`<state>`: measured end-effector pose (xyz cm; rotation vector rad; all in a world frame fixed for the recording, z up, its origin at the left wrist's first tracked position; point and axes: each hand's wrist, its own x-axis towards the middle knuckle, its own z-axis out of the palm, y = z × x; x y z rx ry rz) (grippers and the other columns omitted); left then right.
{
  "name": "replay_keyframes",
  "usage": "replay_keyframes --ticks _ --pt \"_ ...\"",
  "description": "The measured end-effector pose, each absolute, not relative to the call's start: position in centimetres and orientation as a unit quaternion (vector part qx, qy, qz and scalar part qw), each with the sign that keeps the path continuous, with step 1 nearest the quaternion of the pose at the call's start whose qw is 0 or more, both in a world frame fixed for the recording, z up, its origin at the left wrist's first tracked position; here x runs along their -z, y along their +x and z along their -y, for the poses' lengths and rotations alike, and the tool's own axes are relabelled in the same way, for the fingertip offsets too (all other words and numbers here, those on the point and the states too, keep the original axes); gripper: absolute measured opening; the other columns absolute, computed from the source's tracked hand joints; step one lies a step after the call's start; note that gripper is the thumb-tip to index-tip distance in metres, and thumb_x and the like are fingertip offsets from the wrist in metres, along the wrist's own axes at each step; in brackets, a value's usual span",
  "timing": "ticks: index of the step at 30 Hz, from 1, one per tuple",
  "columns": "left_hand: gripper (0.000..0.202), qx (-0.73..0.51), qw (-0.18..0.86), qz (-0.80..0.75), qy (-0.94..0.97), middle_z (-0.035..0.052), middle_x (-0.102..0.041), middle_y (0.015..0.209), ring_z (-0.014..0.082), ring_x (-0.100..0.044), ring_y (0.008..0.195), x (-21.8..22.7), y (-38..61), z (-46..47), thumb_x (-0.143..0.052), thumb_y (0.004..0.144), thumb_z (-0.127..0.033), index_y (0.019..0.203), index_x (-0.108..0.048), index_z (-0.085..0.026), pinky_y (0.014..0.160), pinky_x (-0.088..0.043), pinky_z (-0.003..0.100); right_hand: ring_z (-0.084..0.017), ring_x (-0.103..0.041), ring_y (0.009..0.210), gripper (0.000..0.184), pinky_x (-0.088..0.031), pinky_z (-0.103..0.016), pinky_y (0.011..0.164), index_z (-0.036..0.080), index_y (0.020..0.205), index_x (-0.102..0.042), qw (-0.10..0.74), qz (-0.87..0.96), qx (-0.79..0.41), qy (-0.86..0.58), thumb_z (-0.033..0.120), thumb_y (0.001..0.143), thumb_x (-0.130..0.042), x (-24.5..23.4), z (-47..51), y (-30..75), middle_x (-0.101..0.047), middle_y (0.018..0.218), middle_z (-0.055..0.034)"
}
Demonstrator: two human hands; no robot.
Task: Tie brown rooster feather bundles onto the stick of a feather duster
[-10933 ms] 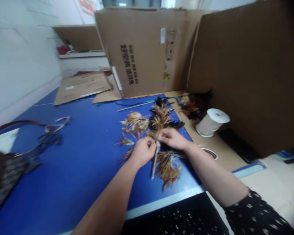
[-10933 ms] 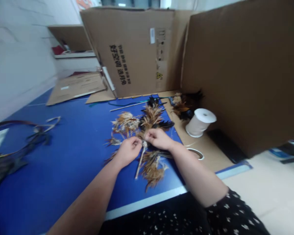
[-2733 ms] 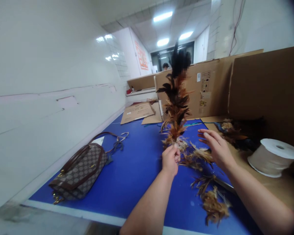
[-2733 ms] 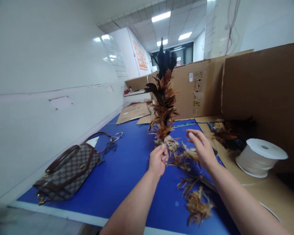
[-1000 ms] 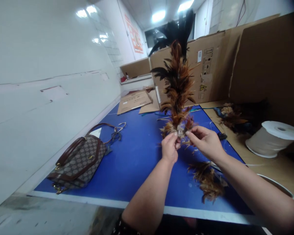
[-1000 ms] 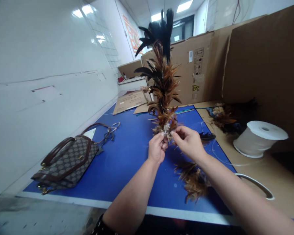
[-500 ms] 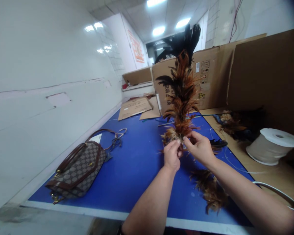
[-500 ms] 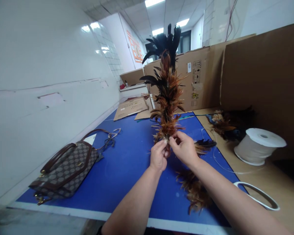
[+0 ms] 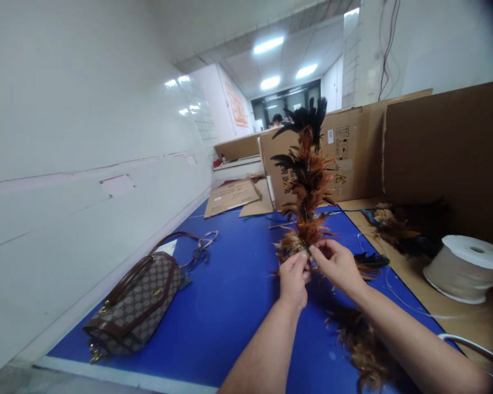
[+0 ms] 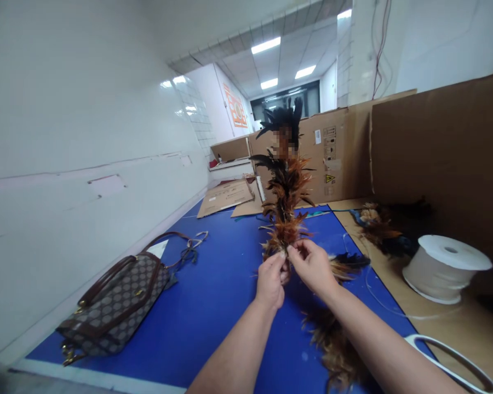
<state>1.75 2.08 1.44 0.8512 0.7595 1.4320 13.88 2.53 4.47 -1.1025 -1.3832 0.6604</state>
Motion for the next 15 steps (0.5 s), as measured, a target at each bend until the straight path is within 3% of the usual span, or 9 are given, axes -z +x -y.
replay_keyframes --ticks 3,7,11,15 --pt "0.051 -0.608 0.629 -0.32 0.364 -0.0055 -0.045 0.059 0.0022 -0.03 0.044 -1.5 1.8 -2.0 -0.083 0.074 -0.056 0.07 -0.054 -0.015 0.045 -0.014 0.021 -0.016 -0.059 0.064 0.045 -0.048 -0.027 0.06 0.018 0.09 -0.067 0.597 0.564 -0.354 -0.448 0.06 0.079 -0.078 -5.5 -2.4 14.4 -0.067 0.075 -0.0036" --pt "0.046 -0.572 0.665 -0.287 0.385 -0.0048 -0.046 0.06 0.0021 -0.03 0.044 -1.5 1.9 -1.7 -0.081 0.078 -0.049 0.07 -0.051 -0.015 0.045 -0.014 0.022 -0.01 -0.045 0.052 0.05 -0.036 -0.023 0.046 0.015 0.087 -0.068 0.557 0.555 -0.434 -0.439 0.063 0.076 -0.08 -6.7 -2.4 15.2 -0.059 0.064 0.0007" --pt "0.043 -0.531 0.7 -0.263 0.399 -0.0042 -0.048 0.061 0.0021 -0.031 0.045 -1.4 1.9 -1.5 -0.082 0.078 -0.044 0.07 -0.05 -0.016 0.045 -0.014 0.022 -0.011 -0.049 0.058 0.05 -0.038 -0.022 0.046 0.013 0.097 -0.073 0.554 0.566 -0.439 -0.424 0.057 0.076 -0.082 -6.7 -2.8 16.0 -0.067 0.076 -0.0031" --pt "0.042 -0.533 0.68 -0.289 0.413 -0.002 -0.053 0.062 0.003 -0.037 0.045 -1.0 2.0 -1.6 -0.082 0.077 -0.046 0.072 -0.056 -0.014 0.045 -0.019 0.021 -0.014 -0.055 0.062 0.048 -0.044 -0.024 0.051 0.014 0.094 -0.073 0.547 0.582 -0.426 -0.425 0.058 0.076 -0.082 -6.3 -3.2 16.4 -0.069 0.078 -0.0043"
